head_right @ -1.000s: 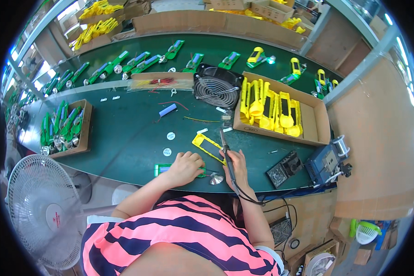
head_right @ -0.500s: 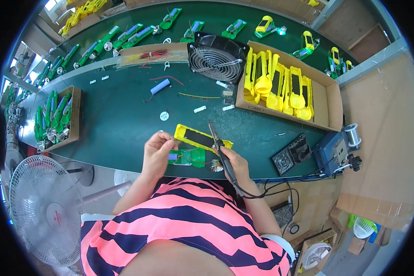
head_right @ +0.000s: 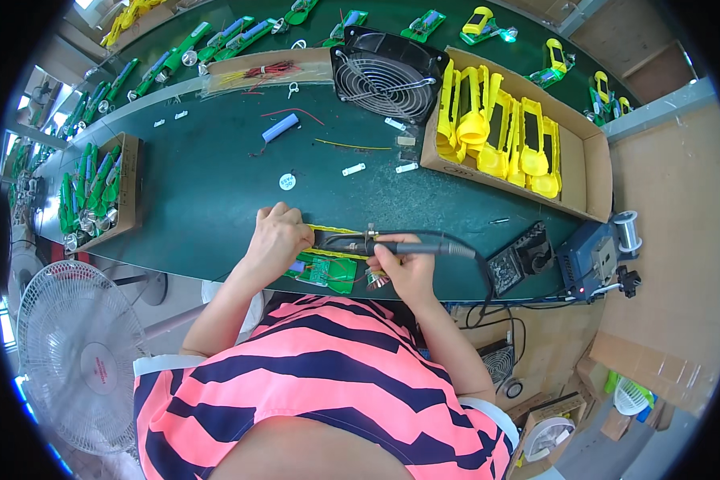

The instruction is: Soldering electronic components and wires into flashlight housings at a factory workbench.

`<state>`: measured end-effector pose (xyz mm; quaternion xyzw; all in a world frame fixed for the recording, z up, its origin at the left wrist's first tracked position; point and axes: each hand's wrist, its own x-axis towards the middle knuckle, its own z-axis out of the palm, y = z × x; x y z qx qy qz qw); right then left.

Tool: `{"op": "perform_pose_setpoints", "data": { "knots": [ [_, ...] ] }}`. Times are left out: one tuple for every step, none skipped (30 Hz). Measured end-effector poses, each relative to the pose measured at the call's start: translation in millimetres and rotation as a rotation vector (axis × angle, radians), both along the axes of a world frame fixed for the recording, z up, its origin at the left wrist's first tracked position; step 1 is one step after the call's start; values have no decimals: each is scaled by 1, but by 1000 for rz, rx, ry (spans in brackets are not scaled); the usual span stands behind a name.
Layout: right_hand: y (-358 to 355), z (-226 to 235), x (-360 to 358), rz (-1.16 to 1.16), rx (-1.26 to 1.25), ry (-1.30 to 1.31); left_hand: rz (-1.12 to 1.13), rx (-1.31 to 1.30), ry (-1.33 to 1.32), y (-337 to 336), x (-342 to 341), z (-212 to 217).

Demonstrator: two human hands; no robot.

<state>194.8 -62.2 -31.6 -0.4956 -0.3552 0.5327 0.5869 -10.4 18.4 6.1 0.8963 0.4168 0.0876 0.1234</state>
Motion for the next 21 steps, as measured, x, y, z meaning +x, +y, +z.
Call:
{"op": "perform_pose_setpoints", "data": {
  "knots": [
    [4, -3, 1, 8, -30, 3, 8, 8, 37, 0, 1, 1],
    [6, -6, 1, 16, -60, 6, 17, -16, 62, 0, 2, 2],
    [8, -5, -1, 12, -62, 13, 17, -19, 64, 0, 3, 2],
    [9, -5, -1, 13, -63, 15, 20, -21, 71, 0, 3, 2],
    [10, -6, -2, 3, -75, 50, 23, -23, 78, 0, 4, 1],
    [10, -6, -3, -8, -86, 85, 23, -24, 79, 0, 4, 1],
    [10, -5, -4, -8, -87, 86, 22, 2, 100, 0, 5, 0],
    [10, -5, -5, -2, -86, 71, 21, 27, 121, 0, 6, 0],
    [11, -5, -6, 4, -86, 55, 20, 30, 124, -1, 5, 0],
    [11, -5, -7, 2, -87, 56, 17, 38, 128, -1, 6, 1],
    [11, -6, -8, 1, -76, 43, 14, 40, 141, 0, 6, 1],
    [12, -7, -8, 0, -64, 30, 10, 43, 154, 0, 6, 0],
    [12, -8, -8, -2, -61, 26, 5, 48, 151, 0, 6, 0],
    [11, -8, -8, -2, -61, 27, 10, 46, 156, 0, 6, 0],
    [11, -9, -8, 0, -71, 14, 15, 45, 162, 0, 7, 0],
    [10, -9, -7, 1, -81, 0, 18, 35, 161, 0, 8, 1],
    [10, -8, -6, -1, -80, 1, 16, 36, 161, 0, 7, 1],
    [9, -7, -4, 31, -81, 13, 13, 31, 165, 1, 7, 1],
    [9, -7, -3, 63, -83, 24, 11, 25, 169, 1, 7, 1],
    [9, -7, -2, 62, -83, 24, 10, 25, 168, 2, 7, 1],
    [7, -6, -1, 27, -34, 46, 10, 16, 172, 2, 8, 1]
  ]
}}
